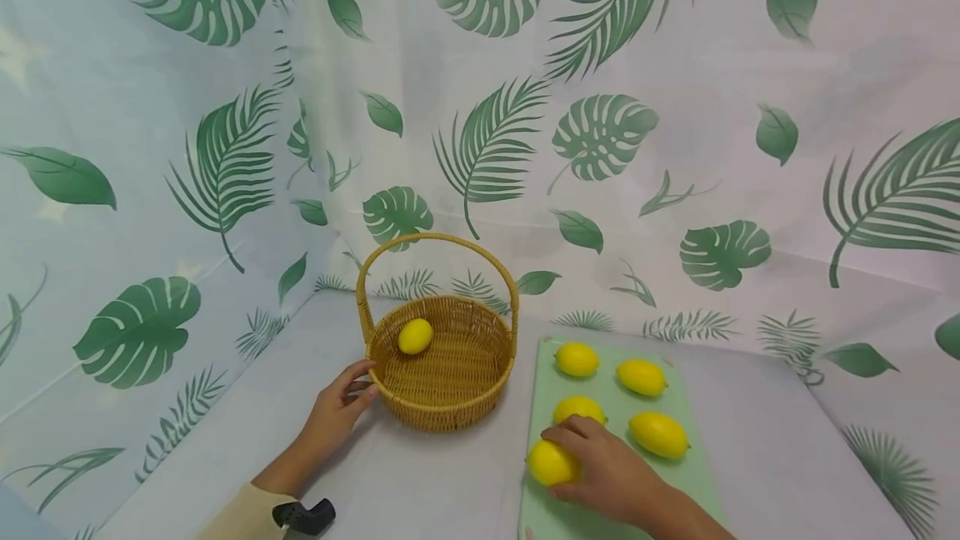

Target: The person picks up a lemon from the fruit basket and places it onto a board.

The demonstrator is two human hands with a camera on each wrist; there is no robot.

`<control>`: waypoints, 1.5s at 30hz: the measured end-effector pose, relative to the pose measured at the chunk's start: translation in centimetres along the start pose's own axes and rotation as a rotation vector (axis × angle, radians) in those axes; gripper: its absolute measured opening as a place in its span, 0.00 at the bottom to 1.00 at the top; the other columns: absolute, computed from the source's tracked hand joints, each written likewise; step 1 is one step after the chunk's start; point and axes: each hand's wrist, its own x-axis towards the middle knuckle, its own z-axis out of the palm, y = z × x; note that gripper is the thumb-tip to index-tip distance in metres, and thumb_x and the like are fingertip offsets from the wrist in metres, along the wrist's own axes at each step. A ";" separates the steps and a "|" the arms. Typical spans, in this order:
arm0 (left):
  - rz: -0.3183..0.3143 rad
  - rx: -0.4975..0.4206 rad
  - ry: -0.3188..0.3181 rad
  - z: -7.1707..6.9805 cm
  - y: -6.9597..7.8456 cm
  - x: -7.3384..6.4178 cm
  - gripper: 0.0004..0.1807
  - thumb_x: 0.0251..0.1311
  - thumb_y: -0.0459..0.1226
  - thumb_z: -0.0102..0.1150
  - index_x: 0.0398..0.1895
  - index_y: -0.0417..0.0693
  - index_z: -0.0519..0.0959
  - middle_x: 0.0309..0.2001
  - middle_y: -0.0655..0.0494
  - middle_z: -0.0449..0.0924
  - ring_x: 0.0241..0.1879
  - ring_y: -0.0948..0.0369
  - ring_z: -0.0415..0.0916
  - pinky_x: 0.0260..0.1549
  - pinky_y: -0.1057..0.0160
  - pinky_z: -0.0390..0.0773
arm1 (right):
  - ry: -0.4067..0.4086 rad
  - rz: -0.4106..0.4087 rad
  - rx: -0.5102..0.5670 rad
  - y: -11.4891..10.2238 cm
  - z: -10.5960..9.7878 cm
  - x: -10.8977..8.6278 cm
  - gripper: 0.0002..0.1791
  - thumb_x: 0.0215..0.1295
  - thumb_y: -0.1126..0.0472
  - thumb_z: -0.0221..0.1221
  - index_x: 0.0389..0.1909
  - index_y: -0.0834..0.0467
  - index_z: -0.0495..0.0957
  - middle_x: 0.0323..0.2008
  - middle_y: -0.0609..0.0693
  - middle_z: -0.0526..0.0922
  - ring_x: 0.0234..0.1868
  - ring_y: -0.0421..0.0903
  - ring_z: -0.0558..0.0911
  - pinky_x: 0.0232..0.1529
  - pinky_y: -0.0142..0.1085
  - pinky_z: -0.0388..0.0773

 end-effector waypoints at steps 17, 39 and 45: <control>-0.029 -0.007 -0.012 -0.1 0.2 0.5 0.30 0.65 0.52 0.58 0.66 0.49 0.71 0.63 0.56 0.71 0.51 0.59 0.76 0.46 0.57 0.78 | -0.041 0.134 0.047 0.7 0.2 -1.9 0.37 0.50 0.33 0.67 0.60 0.46 0.76 0.55 0.37 0.70 0.49 0.39 0.73 0.52 0.47 0.75; -0.038 -0.002 -0.005 0.0 0.2 0.3 0.29 0.65 0.51 0.59 0.66 0.50 0.71 0.63 0.56 0.71 0.51 0.58 0.76 0.46 0.57 0.78 | 0.035 0.114 0.016 1.6 1.0 -2.9 0.37 0.48 0.35 0.69 0.58 0.46 0.76 0.51 0.34 0.69 0.48 0.39 0.73 0.48 0.44 0.77; -0.029 0.003 -0.003 0.0 -0.1 0.0 0.29 0.66 0.51 0.58 0.66 0.50 0.71 0.63 0.59 0.71 0.51 0.60 0.76 0.45 0.58 0.79 | -0.013 0.180 0.075 1.7 1.1 -3.0 0.39 0.47 0.35 0.70 0.59 0.47 0.75 0.50 0.35 0.69 0.46 0.39 0.73 0.48 0.45 0.77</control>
